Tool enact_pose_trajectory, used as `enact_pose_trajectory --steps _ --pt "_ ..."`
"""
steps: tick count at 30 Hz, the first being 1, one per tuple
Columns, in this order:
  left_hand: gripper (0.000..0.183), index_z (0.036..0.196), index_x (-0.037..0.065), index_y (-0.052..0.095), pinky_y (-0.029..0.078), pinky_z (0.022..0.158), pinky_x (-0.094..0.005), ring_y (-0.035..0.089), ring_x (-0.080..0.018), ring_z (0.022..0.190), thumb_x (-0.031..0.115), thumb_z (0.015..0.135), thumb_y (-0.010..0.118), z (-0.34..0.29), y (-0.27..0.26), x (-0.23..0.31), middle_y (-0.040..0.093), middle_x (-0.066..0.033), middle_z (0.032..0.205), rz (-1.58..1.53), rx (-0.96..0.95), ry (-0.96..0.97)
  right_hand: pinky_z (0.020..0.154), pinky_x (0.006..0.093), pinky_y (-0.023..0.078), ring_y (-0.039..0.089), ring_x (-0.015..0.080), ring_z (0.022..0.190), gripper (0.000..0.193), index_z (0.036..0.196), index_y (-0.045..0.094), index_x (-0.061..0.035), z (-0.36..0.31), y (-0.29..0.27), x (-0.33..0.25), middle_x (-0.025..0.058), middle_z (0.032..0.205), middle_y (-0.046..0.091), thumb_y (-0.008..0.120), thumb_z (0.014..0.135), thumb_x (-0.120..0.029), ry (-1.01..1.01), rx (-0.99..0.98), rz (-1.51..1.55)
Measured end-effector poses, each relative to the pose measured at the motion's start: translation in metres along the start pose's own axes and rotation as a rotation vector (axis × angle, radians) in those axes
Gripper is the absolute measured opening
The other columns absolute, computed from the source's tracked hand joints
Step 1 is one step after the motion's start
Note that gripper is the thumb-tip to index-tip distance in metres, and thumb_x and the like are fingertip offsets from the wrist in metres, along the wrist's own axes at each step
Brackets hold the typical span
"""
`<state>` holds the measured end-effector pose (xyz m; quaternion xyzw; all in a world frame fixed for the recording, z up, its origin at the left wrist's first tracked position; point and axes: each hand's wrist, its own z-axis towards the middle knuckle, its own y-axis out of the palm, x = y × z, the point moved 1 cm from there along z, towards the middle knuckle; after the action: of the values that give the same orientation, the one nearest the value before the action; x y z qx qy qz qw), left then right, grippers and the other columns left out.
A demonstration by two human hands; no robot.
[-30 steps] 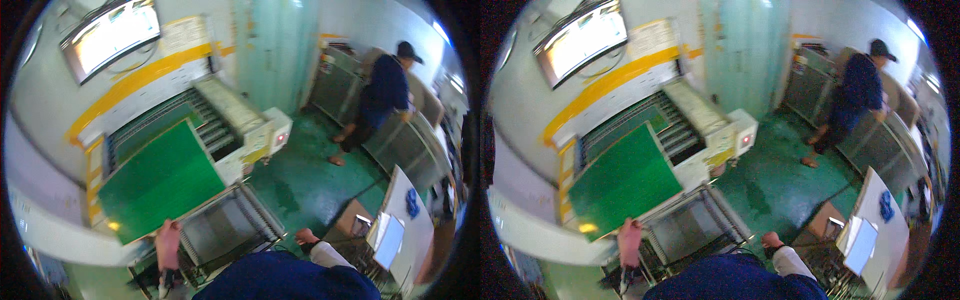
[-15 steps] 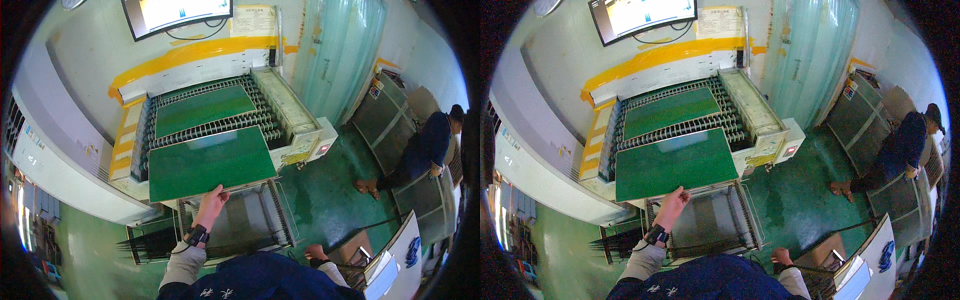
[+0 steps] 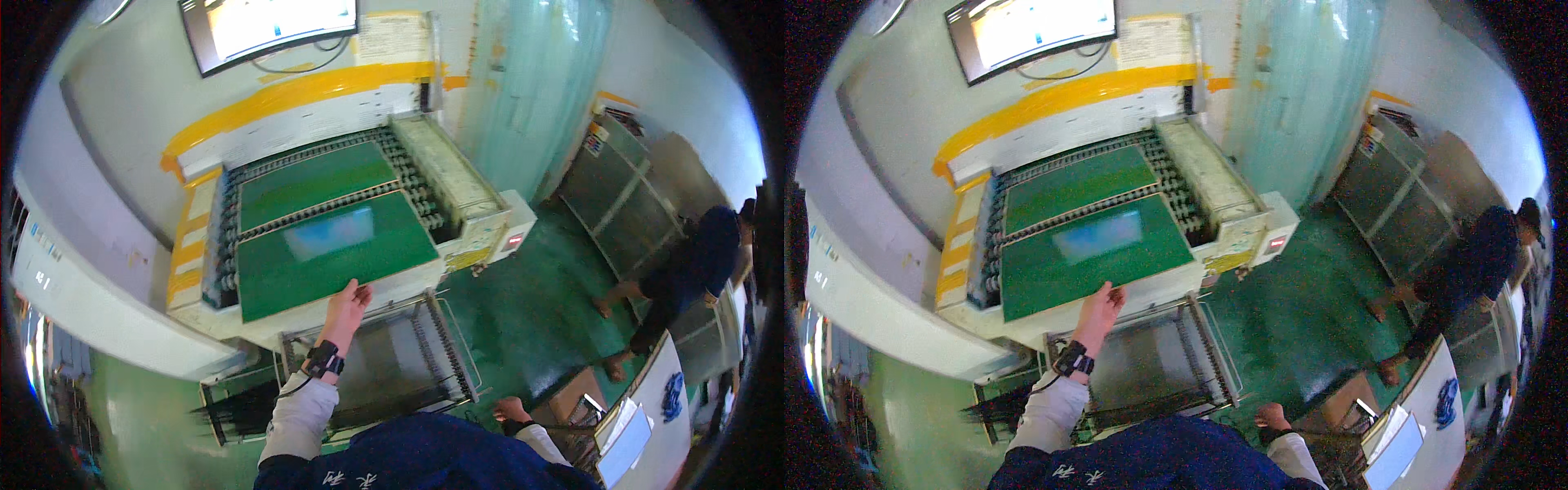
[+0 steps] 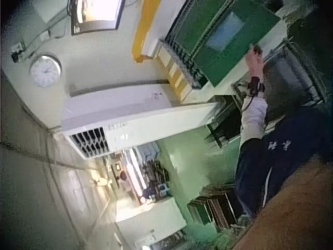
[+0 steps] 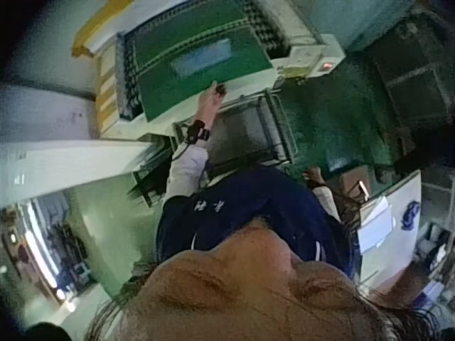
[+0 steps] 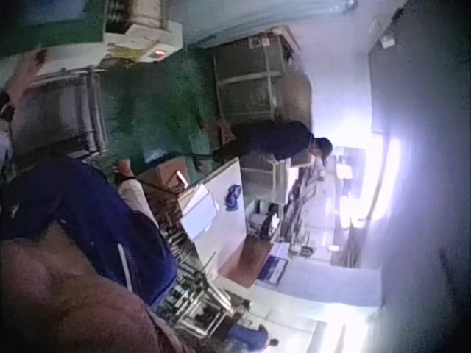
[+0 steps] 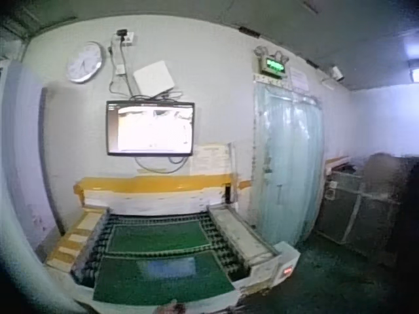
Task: Insert large green printed circuit boards into a conveyor processing machine and organize metal drying racks.
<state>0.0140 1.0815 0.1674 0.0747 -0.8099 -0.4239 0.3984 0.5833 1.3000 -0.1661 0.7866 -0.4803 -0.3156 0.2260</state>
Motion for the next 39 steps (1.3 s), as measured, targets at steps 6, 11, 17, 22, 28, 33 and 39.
enact_pose_trajectory --steps 6,11,17,22,28,33,39 --pt "0.019 0.091 0.003 0.053 0.048 0.070 -0.0316 0.057 -0.0198 0.078 0.021 0.087 0.060 -0.010 0.014 0.007 0.060 -0.0103 0.087 0.001 0.021 -0.024 0.042 0.0321 0.029 0.039 0.0174 0.053 0.020 0.071 0.049 -0.0131 0.008 -0.010 0.000 0.0051 0.062 0.044 0.048 0.080 -0.031 -0.108 0.259 -0.330" --pt "0.022 0.090 0.003 0.055 0.047 0.071 -0.0307 0.056 -0.0177 0.078 0.024 0.087 0.060 -0.005 0.024 0.002 0.060 -0.0075 0.086 0.031 0.021 -0.093 0.042 0.0371 0.039 0.055 0.0189 0.057 0.013 0.069 0.054 -0.0108 0.019 -0.049 0.010 0.0076 0.061 0.051 0.052 0.077 -0.021 -0.347 0.256 -1.373" --pt "0.026 0.089 0.003 0.056 0.047 0.071 -0.0310 0.057 -0.0178 0.079 0.028 0.087 0.060 0.000 0.013 0.013 0.061 -0.0064 0.085 0.051 0.025 -0.074 0.046 0.0394 0.043 0.058 0.0265 0.059 0.010 0.074 0.057 -0.0104 -0.012 0.062 -0.017 0.0093 0.067 0.056 0.057 0.073 -0.021 -0.176 0.532 -1.546" --pt "0.027 0.089 0.003 0.056 0.048 0.072 -0.0304 0.057 -0.0185 0.078 0.030 0.088 0.058 -0.001 0.010 0.022 0.061 -0.0067 0.085 0.093 0.035 -0.075 0.051 0.0421 0.046 0.059 0.0312 0.064 0.014 0.076 0.059 -0.0095 -0.004 0.086 -0.023 0.0123 0.069 0.058 0.060 0.069 -0.022 -0.204 0.548 -1.591" --pt "0.029 0.090 0.002 0.056 0.048 0.073 -0.0312 0.057 -0.0185 0.079 0.031 0.088 0.057 0.004 0.024 0.011 0.060 -0.0071 0.086 0.091 0.024 -0.104 0.057 0.0444 0.047 0.059 0.0335 0.069 0.021 0.077 0.059 -0.0106 0.034 -0.037 0.001 0.0125 0.069 0.058 0.065 0.066 -0.027 -0.536 0.375 -1.680" --pt "0.029 0.092 0.004 0.057 0.048 0.070 -0.0306 0.057 -0.0182 0.077 0.032 0.088 0.056 0.004 0.011 0.019 0.060 -0.0062 0.085 0.146 0.030 -0.092 0.058 0.0456 0.046 0.058 0.0333 0.068 0.029 0.079 0.060 -0.0137 0.042 -0.018 -0.003 0.0106 0.069 0.057 0.069 0.062 -0.035 -0.525 0.192 -1.414" --pt "0.018 0.086 0.004 0.057 0.048 0.066 -0.0310 0.058 -0.0180 0.070 0.021 0.087 0.055 0.001 0.015 0.002 0.062 -0.0070 0.079 0.223 -0.053 -0.093 0.047 0.0335 0.026 0.032 0.0187 0.054 0.020 0.075 0.043 -0.0122 0.028 -0.026 0.006 0.0064 0.064 0.038 0.042 0.081 -0.032 -0.439 0.067 -1.084"
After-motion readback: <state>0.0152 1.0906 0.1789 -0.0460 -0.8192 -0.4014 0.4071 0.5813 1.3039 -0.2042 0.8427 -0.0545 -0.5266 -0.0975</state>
